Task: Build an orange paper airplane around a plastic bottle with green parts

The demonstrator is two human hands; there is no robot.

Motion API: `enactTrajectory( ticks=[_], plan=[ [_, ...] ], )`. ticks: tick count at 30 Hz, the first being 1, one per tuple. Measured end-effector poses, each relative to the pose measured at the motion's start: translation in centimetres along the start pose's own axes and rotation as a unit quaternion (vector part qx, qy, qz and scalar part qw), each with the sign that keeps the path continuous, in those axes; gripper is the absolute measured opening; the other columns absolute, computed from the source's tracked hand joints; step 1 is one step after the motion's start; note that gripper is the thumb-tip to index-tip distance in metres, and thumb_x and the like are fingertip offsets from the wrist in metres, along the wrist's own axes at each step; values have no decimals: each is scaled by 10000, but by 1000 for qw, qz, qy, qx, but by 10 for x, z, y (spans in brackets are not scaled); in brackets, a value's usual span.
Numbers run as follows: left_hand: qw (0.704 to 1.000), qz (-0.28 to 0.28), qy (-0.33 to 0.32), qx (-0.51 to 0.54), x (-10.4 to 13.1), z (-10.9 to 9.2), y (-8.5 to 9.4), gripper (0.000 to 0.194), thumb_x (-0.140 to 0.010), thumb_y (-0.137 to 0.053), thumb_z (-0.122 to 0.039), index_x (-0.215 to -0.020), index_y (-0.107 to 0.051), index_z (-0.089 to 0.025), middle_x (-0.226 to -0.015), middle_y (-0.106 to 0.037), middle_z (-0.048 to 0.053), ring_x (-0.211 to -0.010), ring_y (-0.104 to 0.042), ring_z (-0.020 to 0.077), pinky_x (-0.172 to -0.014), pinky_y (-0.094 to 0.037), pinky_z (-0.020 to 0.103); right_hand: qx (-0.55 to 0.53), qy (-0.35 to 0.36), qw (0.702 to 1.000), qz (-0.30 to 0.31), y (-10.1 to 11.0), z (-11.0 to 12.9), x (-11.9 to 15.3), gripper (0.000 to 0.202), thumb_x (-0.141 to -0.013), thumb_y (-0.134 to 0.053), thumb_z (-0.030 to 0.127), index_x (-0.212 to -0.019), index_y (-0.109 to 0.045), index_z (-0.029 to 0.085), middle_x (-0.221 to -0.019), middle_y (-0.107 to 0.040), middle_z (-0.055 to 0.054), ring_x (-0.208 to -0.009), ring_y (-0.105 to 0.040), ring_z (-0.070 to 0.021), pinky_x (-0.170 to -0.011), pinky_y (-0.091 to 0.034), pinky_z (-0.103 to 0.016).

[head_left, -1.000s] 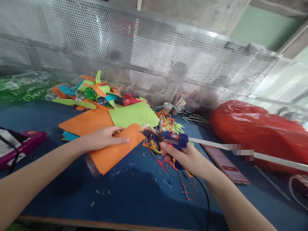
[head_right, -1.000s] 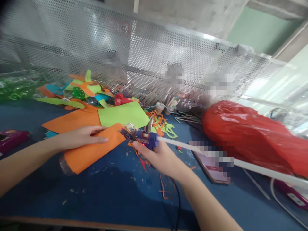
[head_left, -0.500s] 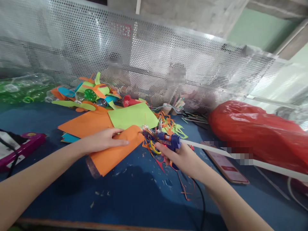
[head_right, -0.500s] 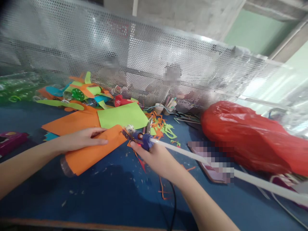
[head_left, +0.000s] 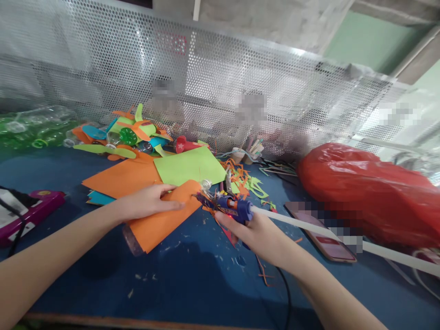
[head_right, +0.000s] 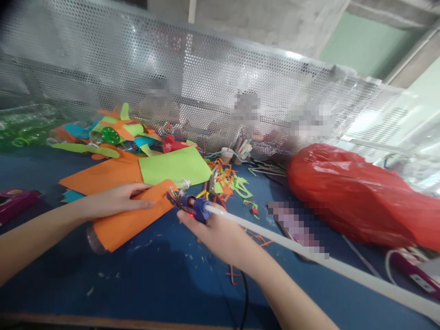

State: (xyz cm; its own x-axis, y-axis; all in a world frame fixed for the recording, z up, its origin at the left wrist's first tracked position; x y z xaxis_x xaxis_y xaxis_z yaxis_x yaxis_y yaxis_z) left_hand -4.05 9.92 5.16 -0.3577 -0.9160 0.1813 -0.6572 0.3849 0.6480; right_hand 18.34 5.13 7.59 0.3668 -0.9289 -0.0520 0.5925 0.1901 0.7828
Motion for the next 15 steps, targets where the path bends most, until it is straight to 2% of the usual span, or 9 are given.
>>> enactTrajectory(
  ticks=[5,11,15],
  plan=[
    [1000,-11,-1,-11,0,1,0,864,-698,-542,-684,-1374,-408,-164,-1428,-436,102,-1276,-431,316,-995,-405,362,13,32,998,-44,11,5,-2,360,-885,-467,503,-1032,-643,224,-717,-654,-6,-671,-610,-180,-610,-486,-280],
    [1000,-19,5,-22,-2,5,1,882,-687,-546,-691,-1373,-409,-153,-1438,-422,101,-1286,-417,313,-1006,-394,358,7,24,998,-58,15,4,-5,345,-863,-507,493,-1011,-654,219,-619,-623,3,-632,-603,-189,-555,-477,-274],
    [1000,-9,4,-6,-2,4,0,876,-690,-550,-689,-1367,-414,-150,-1437,-423,106,-1286,-418,313,-996,-403,350,10,32,998,-46,12,5,-3,350,-873,-487,501,-1037,-642,233,-695,-648,0,-646,-606,-179,-584,-483,-276]
  ],
)
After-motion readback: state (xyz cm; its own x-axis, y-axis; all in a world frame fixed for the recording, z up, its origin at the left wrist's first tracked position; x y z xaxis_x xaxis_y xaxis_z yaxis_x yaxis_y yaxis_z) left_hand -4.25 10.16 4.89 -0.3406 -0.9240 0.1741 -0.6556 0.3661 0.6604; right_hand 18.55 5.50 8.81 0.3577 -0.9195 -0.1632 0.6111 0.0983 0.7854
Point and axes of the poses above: each hand's wrist, its own x-axis away from the middle knuckle, its own y-axis out of the back of the hand, z = x × y, the point moved 4 cm from there along -x, towards the middle knuckle
